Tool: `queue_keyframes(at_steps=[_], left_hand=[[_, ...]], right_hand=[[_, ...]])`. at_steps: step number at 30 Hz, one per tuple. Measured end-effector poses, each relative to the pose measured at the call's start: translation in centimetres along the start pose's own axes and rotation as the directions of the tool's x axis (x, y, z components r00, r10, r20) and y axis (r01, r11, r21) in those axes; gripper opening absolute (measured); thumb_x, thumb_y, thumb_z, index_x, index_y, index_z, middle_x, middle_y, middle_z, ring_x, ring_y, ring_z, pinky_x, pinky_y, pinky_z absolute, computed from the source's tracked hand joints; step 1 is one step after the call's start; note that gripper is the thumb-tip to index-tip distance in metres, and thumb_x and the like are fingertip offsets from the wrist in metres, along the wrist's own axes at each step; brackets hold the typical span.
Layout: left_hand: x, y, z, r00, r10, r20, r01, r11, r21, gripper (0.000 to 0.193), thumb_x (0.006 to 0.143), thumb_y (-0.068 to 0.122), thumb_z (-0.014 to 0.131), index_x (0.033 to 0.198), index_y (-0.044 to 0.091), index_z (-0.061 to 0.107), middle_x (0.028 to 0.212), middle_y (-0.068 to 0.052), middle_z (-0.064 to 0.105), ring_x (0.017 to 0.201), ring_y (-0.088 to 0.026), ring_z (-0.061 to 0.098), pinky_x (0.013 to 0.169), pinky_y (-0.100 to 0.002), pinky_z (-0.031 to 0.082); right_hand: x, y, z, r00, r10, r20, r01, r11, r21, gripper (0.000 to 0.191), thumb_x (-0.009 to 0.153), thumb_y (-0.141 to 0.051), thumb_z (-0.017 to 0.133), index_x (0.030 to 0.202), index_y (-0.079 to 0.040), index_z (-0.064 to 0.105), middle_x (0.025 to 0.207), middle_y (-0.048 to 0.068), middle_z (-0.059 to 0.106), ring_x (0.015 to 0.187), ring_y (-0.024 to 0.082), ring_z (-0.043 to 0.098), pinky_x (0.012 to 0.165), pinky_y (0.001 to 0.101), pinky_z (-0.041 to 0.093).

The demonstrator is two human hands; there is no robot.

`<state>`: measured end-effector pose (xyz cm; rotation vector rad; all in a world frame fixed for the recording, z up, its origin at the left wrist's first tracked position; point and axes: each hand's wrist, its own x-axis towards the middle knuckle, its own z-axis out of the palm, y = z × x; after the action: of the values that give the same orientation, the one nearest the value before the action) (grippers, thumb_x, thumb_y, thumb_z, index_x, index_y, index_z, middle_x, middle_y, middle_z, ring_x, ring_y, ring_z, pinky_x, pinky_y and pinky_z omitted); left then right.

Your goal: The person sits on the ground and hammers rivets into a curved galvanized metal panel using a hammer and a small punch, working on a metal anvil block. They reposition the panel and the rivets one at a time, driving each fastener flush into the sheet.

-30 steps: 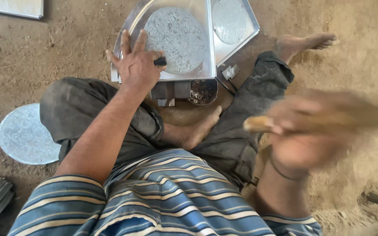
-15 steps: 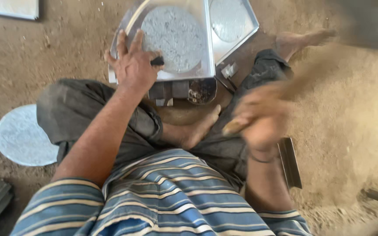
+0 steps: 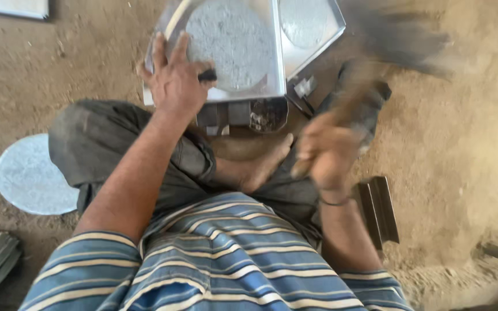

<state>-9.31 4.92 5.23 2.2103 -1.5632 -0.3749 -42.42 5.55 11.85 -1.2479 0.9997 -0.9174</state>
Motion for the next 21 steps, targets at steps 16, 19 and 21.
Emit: queue_keyframes(at_steps=[16, 19, 21], left_hand=[[-0.4, -0.8, 1.0, 0.998, 0.025, -0.061, -0.027, 0.999, -0.043, 0.035, 0.084, 0.043, 0.087, 0.118, 0.034, 0.08, 0.166, -0.005, 0.035, 0.153, -0.037, 0.014, 0.11, -0.08, 0.013], [0.0, -1.0, 1.2, 0.996, 0.01, -0.084, -0.015, 0.998, -0.057, 0.033, 0.081, 0.042, 0.087, 0.113, 0.036, 0.081, 0.165, -0.004, 0.035, 0.152, -0.036, 0.015, 0.111, -0.079, 0.013], [0.2, -0.8, 0.8, 0.999, -0.047, 0.003, 0.047, 0.997, -0.054, 0.033, 0.078, 0.039, 0.087, 0.111, 0.037, 0.081, 0.165, -0.002, 0.035, 0.154, -0.033, 0.015, 0.111, -0.079, 0.012]], right_hand=[[-0.2, -4.4, 3.7, 0.969, -0.224, 0.106, 0.22, 0.974, 0.046, 0.038, 0.102, -0.045, 0.061, 0.096, -0.008, 0.063, 0.076, 0.003, 0.06, 0.06, 0.011, 0.055, 0.051, 0.0276, 0.046], [0.4, -4.4, 5.1, 0.784, -0.596, 0.173, 0.62, 0.765, -0.174, 0.034, 0.101, -0.045, 0.058, 0.086, -0.015, 0.058, 0.074, 0.0, 0.062, 0.063, 0.012, 0.057, 0.055, 0.0316, 0.046], [1.2, -3.9, 6.5, 0.988, -0.055, 0.144, 0.134, 0.768, -0.626, 0.031, 0.105, -0.034, 0.06, 0.083, -0.013, 0.06, 0.069, -0.001, 0.057, 0.06, 0.012, 0.052, 0.052, 0.0308, 0.041]])
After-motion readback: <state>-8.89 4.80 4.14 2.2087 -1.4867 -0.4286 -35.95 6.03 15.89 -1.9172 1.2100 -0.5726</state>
